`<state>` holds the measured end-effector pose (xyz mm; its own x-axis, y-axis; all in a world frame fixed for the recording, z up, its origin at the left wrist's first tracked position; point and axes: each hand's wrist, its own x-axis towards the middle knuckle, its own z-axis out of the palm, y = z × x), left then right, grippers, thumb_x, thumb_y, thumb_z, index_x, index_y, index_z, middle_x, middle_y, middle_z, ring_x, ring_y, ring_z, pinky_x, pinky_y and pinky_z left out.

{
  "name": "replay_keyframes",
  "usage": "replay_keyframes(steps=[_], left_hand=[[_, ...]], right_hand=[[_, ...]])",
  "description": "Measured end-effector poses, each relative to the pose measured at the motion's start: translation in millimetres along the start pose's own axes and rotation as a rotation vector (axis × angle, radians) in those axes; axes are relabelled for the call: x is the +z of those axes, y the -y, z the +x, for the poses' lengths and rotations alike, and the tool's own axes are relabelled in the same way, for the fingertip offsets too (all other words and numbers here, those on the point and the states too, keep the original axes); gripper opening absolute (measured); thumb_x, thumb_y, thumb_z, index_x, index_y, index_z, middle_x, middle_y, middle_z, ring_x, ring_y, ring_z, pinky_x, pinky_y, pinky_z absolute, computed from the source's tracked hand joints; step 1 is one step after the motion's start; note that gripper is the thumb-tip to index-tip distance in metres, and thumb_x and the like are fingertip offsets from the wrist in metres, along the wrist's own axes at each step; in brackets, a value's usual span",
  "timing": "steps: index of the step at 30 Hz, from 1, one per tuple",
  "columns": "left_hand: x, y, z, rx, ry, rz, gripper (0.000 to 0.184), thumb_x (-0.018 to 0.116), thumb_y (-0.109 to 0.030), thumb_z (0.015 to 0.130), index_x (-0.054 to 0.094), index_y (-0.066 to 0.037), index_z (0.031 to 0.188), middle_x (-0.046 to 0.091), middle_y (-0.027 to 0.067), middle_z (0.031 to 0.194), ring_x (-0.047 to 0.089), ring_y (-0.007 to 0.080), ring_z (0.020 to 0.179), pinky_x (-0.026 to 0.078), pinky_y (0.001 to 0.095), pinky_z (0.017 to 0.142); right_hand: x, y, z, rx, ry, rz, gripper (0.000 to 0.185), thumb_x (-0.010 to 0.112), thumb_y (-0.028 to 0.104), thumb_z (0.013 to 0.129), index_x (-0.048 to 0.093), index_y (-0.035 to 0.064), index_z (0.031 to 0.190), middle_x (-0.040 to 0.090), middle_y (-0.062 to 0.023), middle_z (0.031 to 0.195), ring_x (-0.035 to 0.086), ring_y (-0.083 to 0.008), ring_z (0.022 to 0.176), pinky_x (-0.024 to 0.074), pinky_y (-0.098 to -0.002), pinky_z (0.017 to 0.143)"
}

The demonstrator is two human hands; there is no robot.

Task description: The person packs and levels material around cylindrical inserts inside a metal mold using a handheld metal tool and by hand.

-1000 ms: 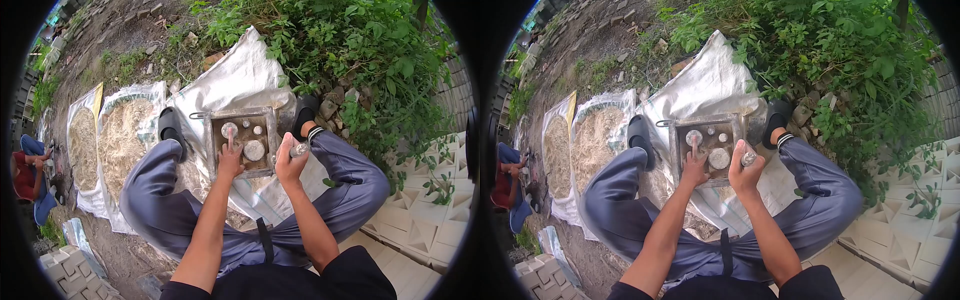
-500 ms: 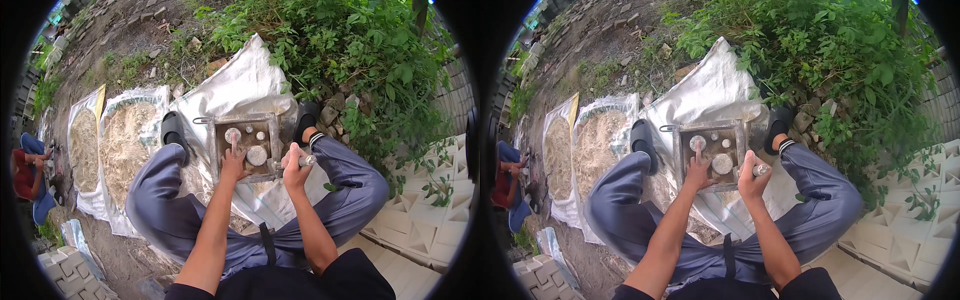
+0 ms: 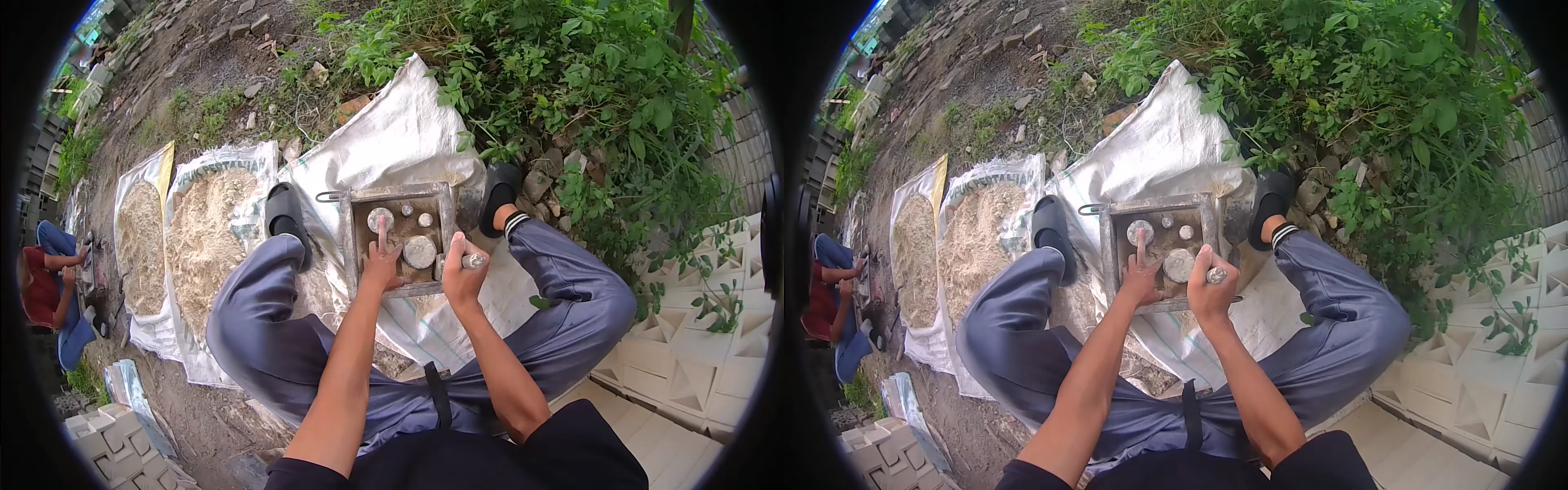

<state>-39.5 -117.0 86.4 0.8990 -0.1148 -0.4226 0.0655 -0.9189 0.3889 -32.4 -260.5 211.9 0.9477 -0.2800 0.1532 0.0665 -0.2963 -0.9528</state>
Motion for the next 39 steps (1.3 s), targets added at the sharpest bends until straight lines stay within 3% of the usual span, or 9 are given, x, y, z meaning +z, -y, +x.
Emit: replay_keyframes(steps=[5, 7, 10, 14, 15, 20, 24, 31, 39], left_hand=[[1.1, 3.8, -4.4, 0.008, 0.029, -0.029, 0.090, 0.083, -0.043, 0.061, 0.043, -0.022, 0.139, -0.002, 0.0116, 0.152, 0.030, 0.0354, 0.126, 0.037, 0.0563, 0.099], [-3.9, -0.3, -2.5, 0.011, 0.035, 0.001, 0.092, 0.082, -0.044, 0.062, 0.040, -0.021, 0.140, -0.002, 0.0116, 0.152, 0.030, 0.0351, 0.126, 0.037, 0.0564, 0.099], [-5.6, 0.1, -5.9, 0.004, 0.042, -0.003, 0.091, 0.081, -0.044, 0.063, 0.040, -0.020, 0.140, 0.003, 0.0121, 0.152, 0.031, 0.0343, 0.124, 0.037, 0.0549, 0.098], [17.7, 12.5, 2.1, 0.034, 0.005, 0.030, 0.093, 0.082, -0.047, 0.059, 0.043, -0.020, 0.139, -0.007, 0.0169, 0.152, 0.034, 0.0360, 0.120, 0.039, 0.0496, 0.097], [12.2, 8.2, 0.8, 0.044, -0.001, 0.027, 0.093, 0.082, -0.047, 0.059, 0.043, -0.020, 0.139, -0.007, 0.0169, 0.152, 0.034, 0.0360, 0.120, 0.039, 0.0496, 0.097], [8.1, 9.5, 7.8, 0.021, 0.018, 0.043, 0.093, 0.082, -0.046, 0.059, 0.041, -0.023, 0.140, -0.008, 0.0143, 0.153, 0.034, 0.0354, 0.121, 0.040, 0.0508, 0.096], [9.2, 6.3, 3.9, -0.006, 0.054, 0.061, 0.095, 0.083, -0.044, 0.059, 0.039, -0.026, 0.141, -0.016, 0.0125, 0.153, 0.034, 0.0345, 0.123, 0.041, 0.0516, 0.095], [13.6, 9.8, 2.7, 0.019, 0.025, 0.029, 0.093, 0.083, -0.043, 0.060, 0.041, -0.025, 0.140, -0.014, 0.0121, 0.153, 0.031, 0.0355, 0.125, 0.039, 0.0549, 0.098], [7.7, 10.1, -1.1, 0.008, 0.068, -0.016, 0.093, 0.082, -0.043, 0.061, 0.040, -0.022, 0.141, -0.006, 0.0115, 0.153, 0.031, 0.0359, 0.124, 0.037, 0.0542, 0.098]], right_hand=[[-5.7, -6.3, -18.1, 0.056, -0.085, 0.162, 0.046, 0.048, 0.019, 0.096, 0.038, 0.0061, 0.054, 0.041, 0.0025, 0.049, 0.035, -0.0063, 0.042, 0.0259, -0.0270, 0.042], [-8.0, -6.5, -10.1, -0.065, -0.011, 0.155, 0.046, 0.048, 0.019, 0.097, 0.037, 0.0062, 0.054, 0.039, 0.0028, 0.048, 0.033, -0.0060, 0.042, 0.0248, -0.0268, 0.041], [-15.4, 19.6, 7.5, 0.037, 0.148, 0.054, 0.044, 0.044, 0.017, 0.098, 0.033, 0.0080, 0.056, 0.036, 0.0033, 0.048, 0.032, -0.0048, 0.043, 0.0212, -0.0258, 0.040], [-19.5, -13.6, -12.1, -0.033, 0.099, 0.158, 0.045, 0.044, 0.018, 0.098, 0.032, 0.0079, 0.056, 0.037, 0.0029, 0.048, 0.034, -0.0052, 0.044, 0.0221, -0.0275, 0.040], [-19.2, -7.2, -9.0, -0.080, 0.090, 0.084, 0.041, 0.047, 0.011, 0.094, 0.041, -0.0003, 0.056, 0.043, -0.0015, 0.047, 0.043, -0.0093, 0.042, 0.0282, -0.0308, 0.042], [-22.5, 36.5, -1.2, 0.007, 0.072, 0.112, 0.040, 0.047, 0.010, 0.095, 0.041, -0.0003, 0.056, 0.040, -0.0019, 0.047, 0.040, -0.0095, 0.042, 0.0256, -0.0326, 0.043], [-18.7, -7.1, -6.3, -0.023, 0.113, 0.077, 0.042, 0.047, 0.012, 0.095, 0.040, -0.0014, 0.057, 0.040, 0.0002, 0.048, 0.037, -0.0082, 0.043, 0.0238, -0.0328, 0.043], [-22.7, -15.9, -14.0, -0.014, 0.063, 0.166, 0.043, 0.047, 0.017, 0.097, 0.041, 0.0039, 0.056, 0.041, 0.0013, 0.049, 0.036, -0.0061, 0.044, 0.0270, -0.0275, 0.043], [-25.5, 1.3, -11.1, -0.002, 0.078, 0.197, 0.040, 0.050, 0.013, 0.094, 0.040, -0.0006, 0.058, 0.038, 0.0017, 0.050, 0.034, -0.0062, 0.048, 0.0245, -0.0306, 0.046]])
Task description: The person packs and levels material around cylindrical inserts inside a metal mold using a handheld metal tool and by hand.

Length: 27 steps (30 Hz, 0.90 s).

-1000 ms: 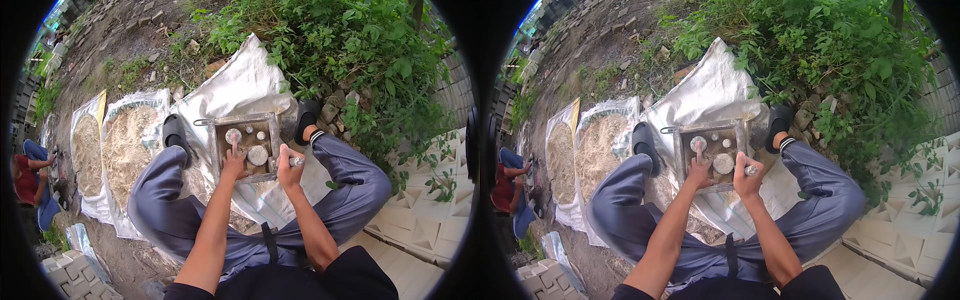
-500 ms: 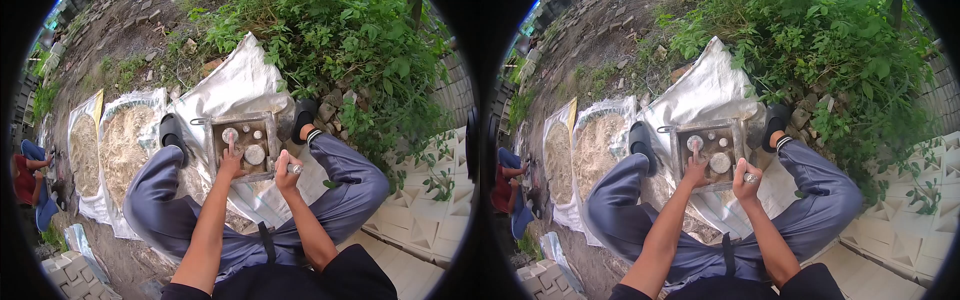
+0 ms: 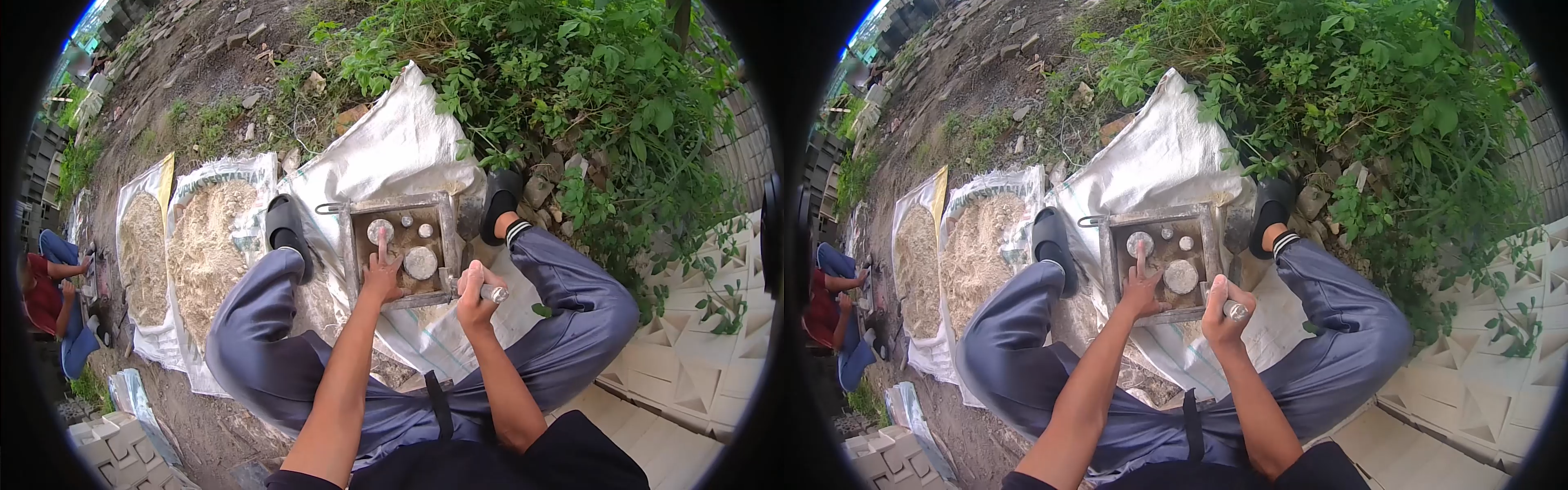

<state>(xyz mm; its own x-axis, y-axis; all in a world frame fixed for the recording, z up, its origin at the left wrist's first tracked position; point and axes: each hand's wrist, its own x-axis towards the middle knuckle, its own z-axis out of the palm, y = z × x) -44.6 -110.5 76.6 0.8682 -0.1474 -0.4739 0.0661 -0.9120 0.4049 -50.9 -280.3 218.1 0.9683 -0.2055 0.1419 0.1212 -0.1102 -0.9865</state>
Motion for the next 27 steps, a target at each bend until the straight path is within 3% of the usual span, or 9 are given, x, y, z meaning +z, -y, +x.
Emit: replay_keyframes(steps=[5, 8, 10, 13, 16, 18, 23, 26, 27], left_hand=[[-1.8, -3.9, 0.2, -0.002, 0.016, 0.040, 0.091, 0.081, -0.046, 0.062, 0.042, -0.022, 0.140, 0.001, 0.0123, 0.152, 0.031, 0.0353, 0.124, 0.037, 0.0535, 0.098], [1.8, 0.9, 2.0, 0.007, -0.015, 0.026, 0.091, 0.081, -0.046, 0.062, 0.041, -0.021, 0.140, 0.003, 0.0126, 0.152, 0.032, 0.0355, 0.124, 0.037, 0.0531, 0.098], [0.7, -3.0, -2.0, 0.030, -0.037, 0.014, 0.091, 0.081, -0.046, 0.061, 0.041, -0.021, 0.140, 0.001, 0.0128, 0.152, 0.032, 0.0357, 0.124, 0.037, 0.0531, 0.098], [-11.8, -7.4, -0.5, 0.006, 0.005, 0.029, 0.092, 0.081, -0.044, 0.061, 0.041, -0.020, 0.140, 0.000, 0.0130, 0.152, 0.032, 0.0360, 0.124, 0.037, 0.0529, 0.098], [-3.2, -2.7, -0.3, -0.005, 0.021, 0.036, 0.092, 0.081, -0.044, 0.061, 0.041, -0.019, 0.140, -0.001, 0.0132, 0.152, 0.033, 0.0359, 0.124, 0.037, 0.0527, 0.097], [4.1, -0.6, 0.9, 0.019, -0.041, 0.062, 0.091, 0.081, -0.043, 0.062, 0.041, -0.019, 0.140, -0.004, 0.0132, 0.153, 0.033, 0.0362, 0.124, 0.037, 0.0526, 0.098], [-10.2, -4.7, -0.5, 0.018, 0.007, 0.002, 0.091, 0.081, -0.043, 0.063, 0.040, -0.019, 0.140, -0.006, 0.0135, 0.153, 0.032, 0.0363, 0.125, 0.037, 0.0530, 0.098], [3.7, 1.8, -0.8, 0.022, -0.005, 0.018, 0.090, 0.081, -0.043, 0.062, 0.041, -0.020, 0.140, -0.005, 0.0135, 0.153, 0.033, 0.0360, 0.124, 0.038, 0.0523, 0.097], [2.6, 0.0, 2.1, 0.025, -0.034, 0.053, 0.090, 0.081, -0.043, 0.062, 0.042, -0.021, 0.139, -0.005, 0.0137, 0.153, 0.034, 0.0358, 0.123, 0.039, 0.0520, 0.096]], right_hand=[[10.6, 27.5, 17.3, 0.153, -0.015, -0.055, 0.042, 0.047, 0.013, 0.095, 0.040, 0.0015, 0.055, 0.039, 0.0023, 0.048, 0.037, -0.0080, 0.042, 0.0234, -0.0312, 0.042], [1.6, 16.8, 4.9, 0.078, -0.148, 0.053, 0.042, 0.048, 0.014, 0.095, 0.038, 0.0020, 0.055, 0.038, 0.0020, 0.047, 0.036, -0.0080, 0.042, 0.0234, -0.0311, 0.042], [0.9, -18.1, 1.3, 0.020, -0.060, -0.055, 0.043, 0.048, 0.014, 0.094, 0.038, 0.0017, 0.054, 0.039, 0.0007, 0.046, 0.036, -0.0081, 0.041, 0.0244, -0.0309, 0.041], [2.0, 0.8, 18.5, 0.108, -0.014, -0.097, 0.043, 0.048, 0.013, 0.094, 0.039, 0.0009, 0.053, 0.040, 0.0003, 0.046, 0.037, -0.0083, 0.042, 0.0255, -0.0310, 0.042], [5.5, 26.4, 18.4, 0.256, -0.130, 0.095, 0.043, 0.049, 0.014, 0.094, 0.041, -0.0002, 0.054, 0.041, 0.0000, 0.047, 0.038, -0.0081, 0.044, 0.0260, -0.0309, 0.043], [1.6, -13.8, 5.9, 0.128, -0.151, 0.020, 0.044, 0.050, 0.016, 0.094, 0.042, 0.0000, 0.054, 0.040, 0.0013, 0.047, 0.037, -0.0069, 0.044, 0.0256, -0.0300, 0.043], [3.3, 29.5, 24.5, 0.248, -0.114, 0.063, 0.045, 0.047, 0.015, 0.095, 0.039, 0.0020, 0.053, 0.040, 0.0030, 0.048, 0.036, -0.0061, 0.044, 0.0251, -0.0289, 0.043], [0.1, 3.0, 4.4, 0.138, -0.204, 0.100, 0.045, 0.048, 0.015, 0.095, 0.040, 0.0012, 0.053, 0.040, 0.0024, 0.048, 0.037, -0.0064, 0.045, 0.0259, -0.0289, 0.044], [3.4, -15.6, 3.0, 0.127, -0.164, -0.059, 0.043, 0.048, 0.015, 0.094, 0.041, 0.0000, 0.055, 0.040, 0.0015, 0.048, 0.037, -0.0071, 0.046, 0.0264, -0.0291, 0.045]])
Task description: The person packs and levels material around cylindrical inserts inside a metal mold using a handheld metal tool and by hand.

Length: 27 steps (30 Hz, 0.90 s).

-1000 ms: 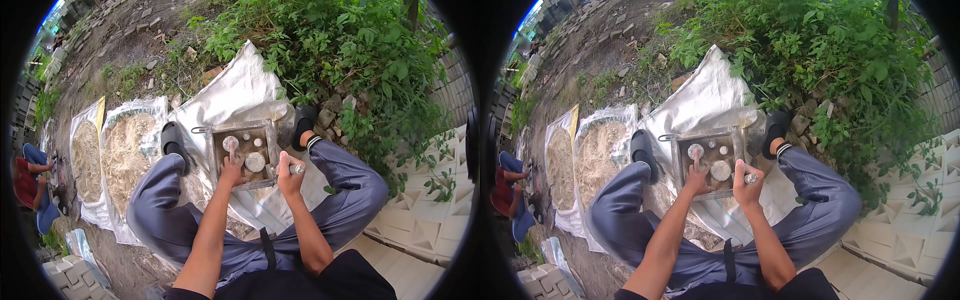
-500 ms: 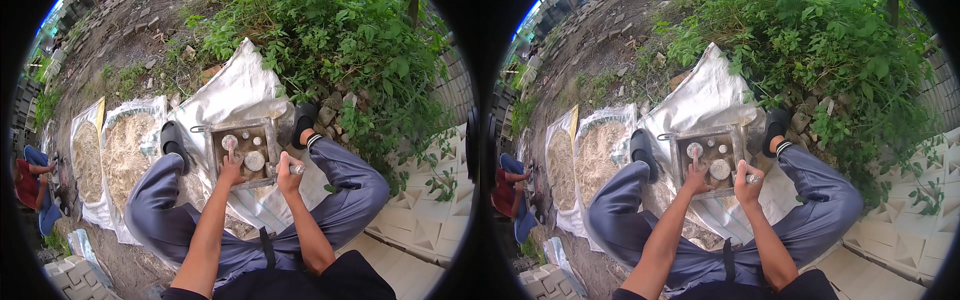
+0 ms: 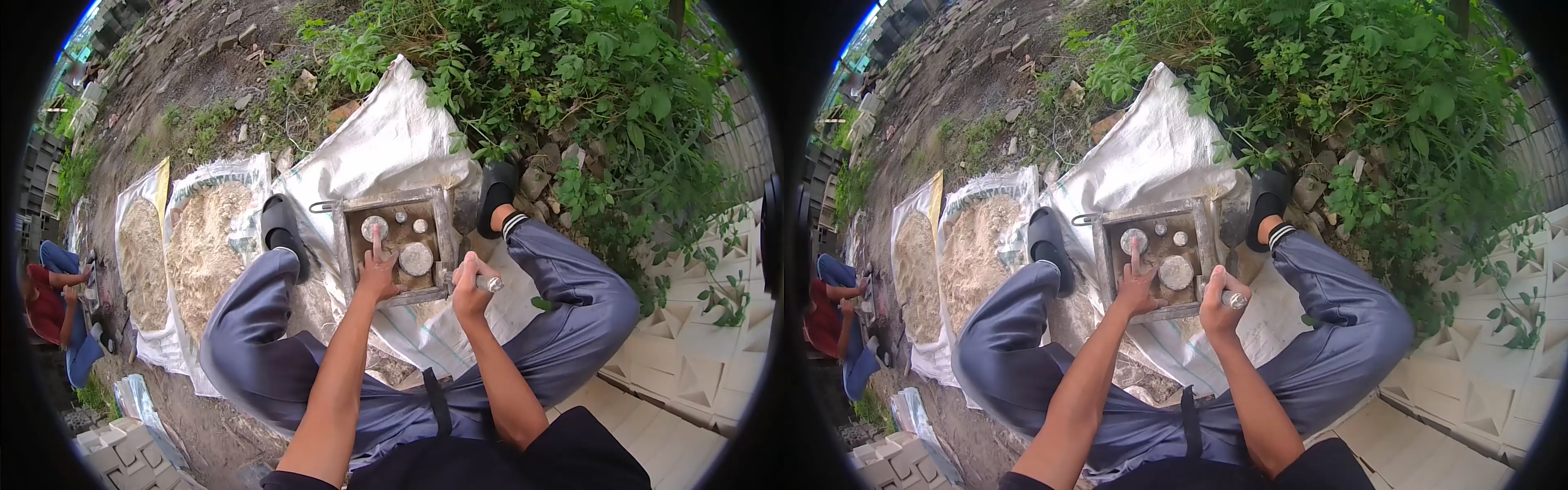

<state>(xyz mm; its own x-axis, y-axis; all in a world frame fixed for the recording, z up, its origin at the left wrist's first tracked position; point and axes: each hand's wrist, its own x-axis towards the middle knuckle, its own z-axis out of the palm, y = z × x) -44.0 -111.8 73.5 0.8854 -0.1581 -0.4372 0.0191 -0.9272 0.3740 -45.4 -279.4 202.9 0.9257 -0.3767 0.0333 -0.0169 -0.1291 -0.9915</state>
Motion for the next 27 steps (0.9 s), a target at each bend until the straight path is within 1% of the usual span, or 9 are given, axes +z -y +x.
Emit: replay_keyframes(steps=[4, 6, 8, 11, 14, 17, 22, 25, 27], left_hand=[[-9.0, -2.8, -1.9, -0.005, 0.016, -0.034, 0.090, 0.081, -0.045, 0.062, 0.043, -0.021, 0.139, -0.002, 0.0130, 0.153, 0.034, 0.0364, 0.123, 0.038, 0.0530, 0.097], [-2.1, 1.3, 0.4, 0.005, 0.000, -0.033, 0.091, 0.081, -0.045, 0.061, 0.042, -0.021, 0.140, -0.003, 0.0130, 0.153, 0.033, 0.0363, 0.123, 0.037, 0.0529, 0.097], [0.7, 1.4, -4.3, 0.023, -0.022, -0.031, 0.091, 0.081, -0.045, 0.061, 0.041, -0.021, 0.140, -0.004, 0.0130, 0.153, 0.033, 0.0361, 0.124, 0.037, 0.0527, 0.097], [-16.2, -5.0, 5.8, -0.008, 0.024, -0.019, 0.094, 0.081, -0.046, 0.061, 0.039, -0.021, 0.142, -0.005, 0.0140, 0.152, 0.032, 0.0358, 0.124, 0.036, 0.0525, 0.098], [-7.7, -1.6, 0.5, -0.013, 0.067, -0.044, 0.096, 0.081, -0.045, 0.062, 0.036, -0.022, 0.143, -0.006, 0.0145, 0.153, 0.030, 0.0371, 0.125, 0.036, 0.0522, 0.099], [2.0, 1.8, 1.5, 0.020, 0.012, -0.010, 0.094, 0.081, -0.044, 0.062, 0.037, -0.021, 0.142, -0.005, 0.0144, 0.153, 0.031, 0.0377, 0.124, 0.036, 0.0521, 0.099], [-11.5, -2.0, 0.9, 0.019, 0.019, -0.023, 0.093, 0.080, -0.045, 0.063, 0.038, -0.021, 0.142, -0.002, 0.0144, 0.152, 0.033, 0.0374, 0.123, 0.037, 0.0524, 0.098], [-1.5, 0.0, -2.3, 0.010, 0.021, -0.018, 0.092, 0.080, -0.046, 0.063, 0.038, -0.021, 0.142, -0.001, 0.0141, 0.152, 0.033, 0.0368, 0.122, 0.037, 0.0521, 0.097], [-5.7, -5.3, -2.8, 0.013, 0.021, -0.007, 0.092, 0.080, -0.045, 0.063, 0.038, -0.021, 0.142, 0.000, 0.0140, 0.152, 0.034, 0.0363, 0.122, 0.037, 0.0518, 0.097]], right_hand=[[0.9, 29.3, 11.3, 0.071, 0.066, -0.005, 0.042, 0.049, 0.015, 0.094, 0.041, -0.0013, 0.056, 0.039, 0.0011, 0.048, 0.036, -0.0069, 0.047, 0.0253, -0.0303, 0.045], [-0.3, 54.3, 3.2, 0.062, -0.017, 0.165, 0.043, 0.049, 0.016, 0.094, 0.038, -0.0010, 0.056, 0.037, 0.0017, 0.048, 0.034, -0.0059, 0.048, 0.0240, -0.0306, 0.045], [0.7, -1.8, -0.8, 0.029, -0.007, 0.101, 0.044, 0.049, 0.016, 0.094, 0.037, 0.0000, 0.055, 0.037, 0.0019, 0.048, 0.034, -0.0056, 0.047, 0.0236, -0.0301, 0.044], [5.1, 12.7, 19.5, -0.007, 0.053, -0.018, 0.046, 0.049, 0.017, 0.095, 0.037, 0.0039, 0.052, 0.039, 0.0024, 0.047, 0.035, -0.0049, 0.044, 0.0232, -0.0280, 0.042], [-0.3, 50.8, 12.9, 0.145, -0.036, 0.222, 0.044, 0.049, 0.017, 0.095, 0.038, 0.0056, 0.053, 0.038, 0.0029, 0.047, 0.036, -0.0045, 0.045, 0.0246, -0.0267, 0.041], [2.0, -10.5, 6.4, 0.084, -0.079, 0.180, 0.043, 0.049, 0.016, 0.094, 0.039, 0.0051, 0.054, 0.038, 0.0031, 0.048, 0.036, -0.0048, 0.044, 0.0246, -0.0269, 0.042], [0.0, 36.3, 16.7, 0.175, -0.007, 0.152, 0.042, 0.050, 0.014, 0.093, 0.039, 0.0041, 0.054, 0.039, 0.0026, 0.049, 0.035, -0.0046, 0.044, 0.0248, -0.0265, 0.042], [-3.6, 32.3, 4.7, 0.073, -0.077, 0.311, 0.042, 0.050, 0.013, 0.093, 0.040, 0.0038, 0.053, 0.040, 0.0025, 0.049, 0.035, -0.0048, 0.044, 0.0245, -0.0268, 0.042], [2.8, 3.0, 5.6, 0.058, -0.045, 0.156, 0.043, 0.050, 0.015, 0.094, 0.041, 0.0031, 0.053, 0.039, 0.0033, 0.049, 0.034, -0.0050, 0.044, 0.0229, -0.0274, 0.042]])
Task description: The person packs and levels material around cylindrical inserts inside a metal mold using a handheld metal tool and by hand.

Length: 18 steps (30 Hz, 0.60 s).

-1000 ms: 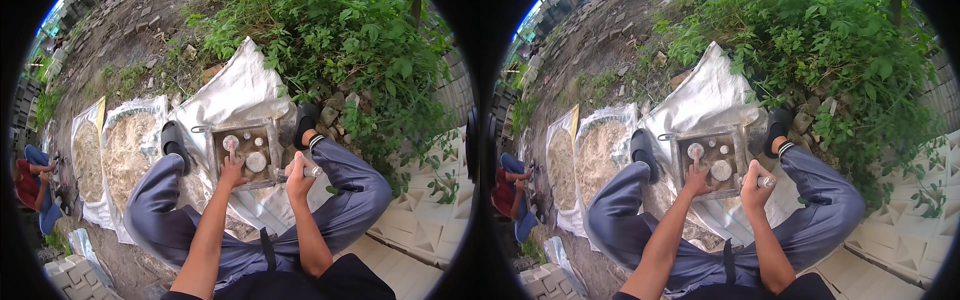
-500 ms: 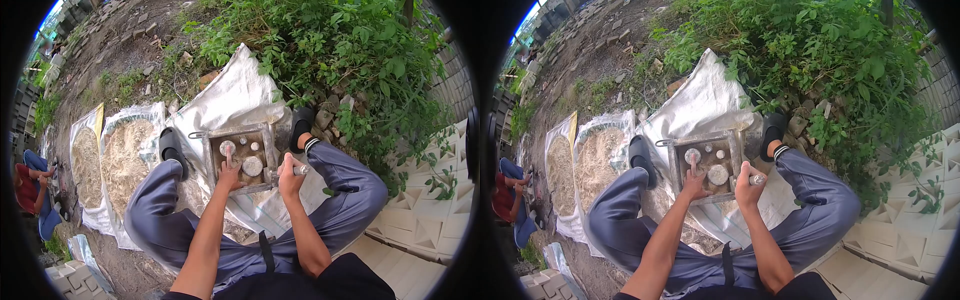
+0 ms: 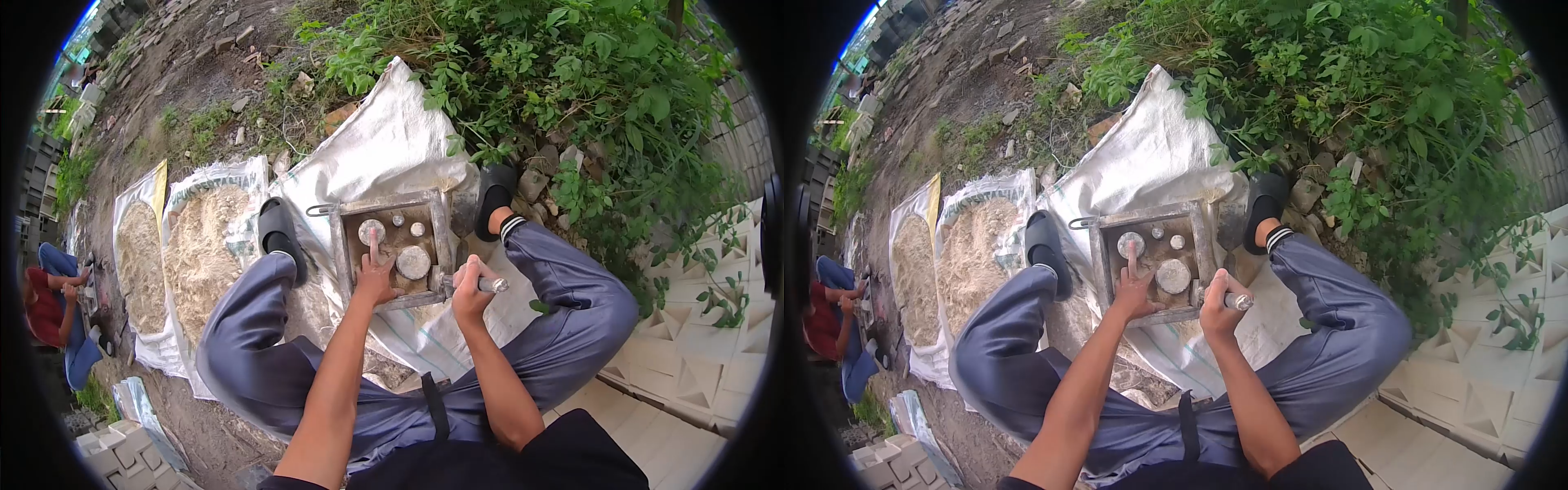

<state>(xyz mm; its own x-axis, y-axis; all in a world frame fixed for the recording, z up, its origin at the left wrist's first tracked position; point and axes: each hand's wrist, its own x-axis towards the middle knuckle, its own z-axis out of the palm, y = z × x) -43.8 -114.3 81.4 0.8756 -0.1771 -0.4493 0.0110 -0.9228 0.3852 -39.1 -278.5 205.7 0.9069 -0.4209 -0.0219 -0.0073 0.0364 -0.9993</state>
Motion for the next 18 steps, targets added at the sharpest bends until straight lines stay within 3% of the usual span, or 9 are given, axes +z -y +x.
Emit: replay_keyframes(steps=[2, 6, 9, 10, 12, 14, 16, 18], left_hand=[[-9.6, -2.5, -1.0, -0.020, 0.008, 0.002, 0.092, 0.081, -0.045, 0.062, 0.039, -0.021, 0.141, 0.000, 0.0138, 0.152, 0.034, 0.0357, 0.122, 0.037, 0.0517, 0.097], [-0.7, 3.8, 0.5, 0.006, -0.045, -0.023, 0.091, 0.081, -0.045, 0.063, 0.040, -0.023, 0.141, -0.002, 0.0122, 0.152, 0.033, 0.0347, 0.123, 0.036, 0.0528, 0.098], [-3.5, 1.1, 0.7, -0.021, 0.001, -0.022, 0.091, 0.081, -0.044, 0.062, 0.040, -0.023, 0.141, -0.005, 0.0126, 0.153, 0.033, 0.0354, 0.124, 0.037, 0.0533, 0.098], [-6.9, -0.8, 1.3, -0.015, -0.008, -0.021, 0.091, 0.081, -0.044, 0.062, 0.040, -0.023, 0.141, -0.005, 0.0126, 0.153, 0.033, 0.0354, 0.124, 0.037, 0.0533, 0.098], [-8.6, 0.2, 0.1, -0.020, 0.001, -0.037, 0.092, 0.082, -0.043, 0.061, 0.040, -0.022, 0.141, -0.004, 0.0133, 0.153, 0.033, 0.0366, 0.124, 0.039, 0.0523, 0.097], [-1.9, 3.4, 3.4, -0.036, -0.004, -0.027, 0.093, 0.082, -0.042, 0.061, 0.040, -0.022, 0.141, -0.004, 0.0128, 0.153, 0.033, 0.0366, 0.124, 0.041, 0.0505, 0.096], [10.1, 8.0, 2.7, 0.027, -0.109, -0.001, 0.094, 0.084, -0.042, 0.057, 0.043, -0.022, 0.139, -0.010, 0.0186, 0.152, 0.040, 0.0382, 0.117, 0.040, 0.0483, 0.096], [3.5, 4.8, -0.1, 0.007, -0.065, -0.011, 0.094, 0.084, -0.042, 0.057, 0.043, -0.020, 0.139, -0.008, 0.0187, 0.152, 0.040, 0.0384, 0.116, 0.040, 0.0481, 0.096]], right_hand=[[-3.2, -0.8, 11.2, 0.010, 0.134, -0.123, 0.043, 0.050, 0.014, 0.093, 0.040, 0.0023, 0.054, 0.040, 0.0032, 0.049, 0.035, -0.0063, 0.043, 0.0229, -0.0298, 0.042], [-2.2, 29.9, -2.2, 0.066, 0.163, -0.020, 0.041, 0.051, 0.013, 0.092, 0.040, 0.0007, 0.055, 0.039, 0.0018, 0.048, 0.036, -0.0074, 0.043, 0.0232, -0.0318, 0.043], [-3.1, -3.7, -3.8, -0.238, 0.266, -0.181, 0.043, 0.050, 0.014, 0.092, 0.037, 0.0048, 0.053, 0.039, 0.0025, 0.048, 0.035, -0.0049, 0.044, 0.0239, -0.0266, 0.042], [-2.7, 0.8, -1.3, -0.249, 0.264, -0.179, 0.043, 0.050, 0.014, 0.092, 0.037, 0.0048, 0.053, 0.039, 0.0025, 0.048, 0.035, -0.0049, 0.044, 0.0239, -0.0266, 0.042], [1.8, 16.3, 1.2, -0.145, 0.329, -0.214, 0.036, 0.049, 0.008, 0.090, 0.041, -0.0008, 0.056, 0.035, -0.0025, 0.046, 0.035, -0.0088, 0.042, 0.0230, -0.0333, 0.043], [-3.5, 26.9, -1.3, -0.124, 0.324, -0.195, 0.038, 0.049, 0.009, 0.091, 0.040, -0.0007, 0.055, 0.033, -0.0010, 0.045, 0.034, -0.0079, 0.042, 0.0226, -0.0327, 0.043], [-11.9, 27.3, -8.5, -0.144, 0.313, -0.054, 0.040, 0.050, 0.011, 0.092, 0.040, -0.0001, 0.055, 0.034, 0.0005, 0.047, 0.033, -0.0057, 0.045, 0.0224, -0.0312, 0.044], [-13.8, 7.6, -3.4, -0.110, 0.330, -0.119, 0.041, 0.050, 0.014, 0.093, 0.039, 0.0009, 0.055, 0.036, 0.0017, 0.048, 0.034, -0.0051, 0.046, 0.0224, -0.0300, 0.043]])
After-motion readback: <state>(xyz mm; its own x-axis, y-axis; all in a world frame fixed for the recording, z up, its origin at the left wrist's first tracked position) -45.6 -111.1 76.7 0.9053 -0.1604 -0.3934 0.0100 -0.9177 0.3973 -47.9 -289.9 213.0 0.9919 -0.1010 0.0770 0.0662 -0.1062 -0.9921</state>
